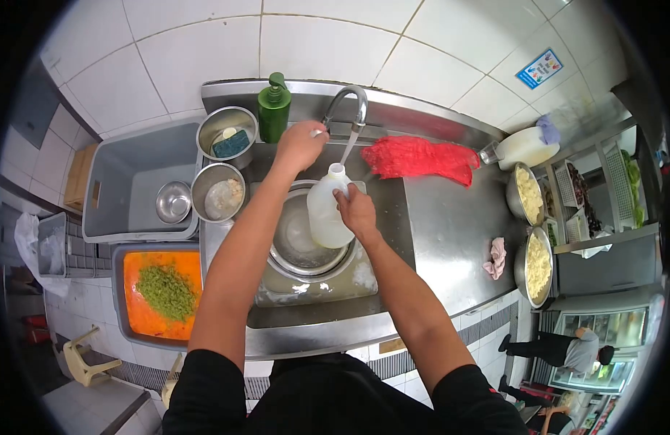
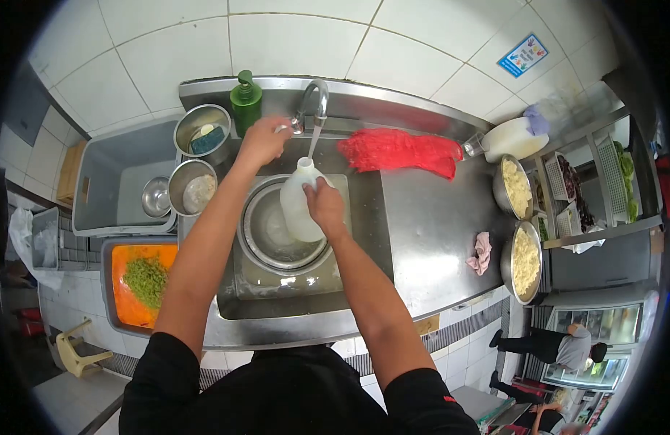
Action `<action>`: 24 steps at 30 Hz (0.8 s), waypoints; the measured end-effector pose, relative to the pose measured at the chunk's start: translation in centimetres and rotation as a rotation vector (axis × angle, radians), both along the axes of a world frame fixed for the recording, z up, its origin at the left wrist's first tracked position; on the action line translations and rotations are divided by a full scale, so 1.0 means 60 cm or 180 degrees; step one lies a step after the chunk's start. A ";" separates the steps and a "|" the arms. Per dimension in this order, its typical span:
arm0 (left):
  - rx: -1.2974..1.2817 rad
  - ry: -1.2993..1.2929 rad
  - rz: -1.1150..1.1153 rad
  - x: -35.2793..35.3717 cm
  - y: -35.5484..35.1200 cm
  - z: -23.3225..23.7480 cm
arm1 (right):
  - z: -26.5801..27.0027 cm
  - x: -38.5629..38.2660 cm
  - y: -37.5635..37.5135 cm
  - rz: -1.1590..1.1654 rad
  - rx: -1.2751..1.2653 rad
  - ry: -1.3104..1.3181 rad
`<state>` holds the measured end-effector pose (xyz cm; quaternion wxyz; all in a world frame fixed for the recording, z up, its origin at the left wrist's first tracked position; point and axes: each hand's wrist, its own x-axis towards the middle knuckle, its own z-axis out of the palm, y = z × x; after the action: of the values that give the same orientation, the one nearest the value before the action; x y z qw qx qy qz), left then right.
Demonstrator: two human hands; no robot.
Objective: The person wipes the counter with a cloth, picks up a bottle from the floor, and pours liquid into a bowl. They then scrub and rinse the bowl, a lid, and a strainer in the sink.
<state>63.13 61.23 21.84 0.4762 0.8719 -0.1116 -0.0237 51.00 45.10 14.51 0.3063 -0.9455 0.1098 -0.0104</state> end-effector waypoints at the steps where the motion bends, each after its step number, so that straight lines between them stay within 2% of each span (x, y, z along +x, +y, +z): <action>1: -0.0462 0.0376 0.0038 -0.026 0.014 -0.001 | -0.002 0.002 -0.002 0.0024 0.0026 -0.0017; 2: -0.0929 0.0744 0.0077 -0.052 0.027 -0.005 | -0.003 0.006 -0.004 0.0051 0.0047 -0.0040; 4: -0.1690 0.0892 0.0271 -0.114 0.043 -0.048 | -0.013 0.014 -0.009 0.0073 0.0120 -0.0119; 6: -0.1581 0.1119 0.0110 -0.179 0.071 -0.081 | -0.016 0.017 -0.011 0.0117 0.0188 -0.0168; 10: -0.1870 0.1809 0.0353 -0.311 0.106 -0.159 | 0.001 0.018 -0.014 0.0126 0.0196 -0.0157; 14: -0.2026 0.2374 0.0568 -0.405 0.129 -0.187 | -0.004 0.021 -0.016 0.0129 0.0153 -0.0206; 19: -0.2074 0.2609 0.0563 -0.451 0.146 -0.208 | -0.004 0.023 -0.016 0.0107 -0.0096 -0.0233; 22: -0.2111 0.2579 0.0597 -0.452 0.153 -0.202 | 0.008 0.019 -0.015 -0.0032 0.0171 -0.0572; 24: -0.2056 0.2573 0.0608 -0.449 0.158 -0.198 | 0.025 0.013 -0.013 -0.0058 0.0676 -0.0212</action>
<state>36.19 70.69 9.93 0.7258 0.6082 0.1594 -0.2791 51.79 44.35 16.02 0.4081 -0.9059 0.1086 -0.0330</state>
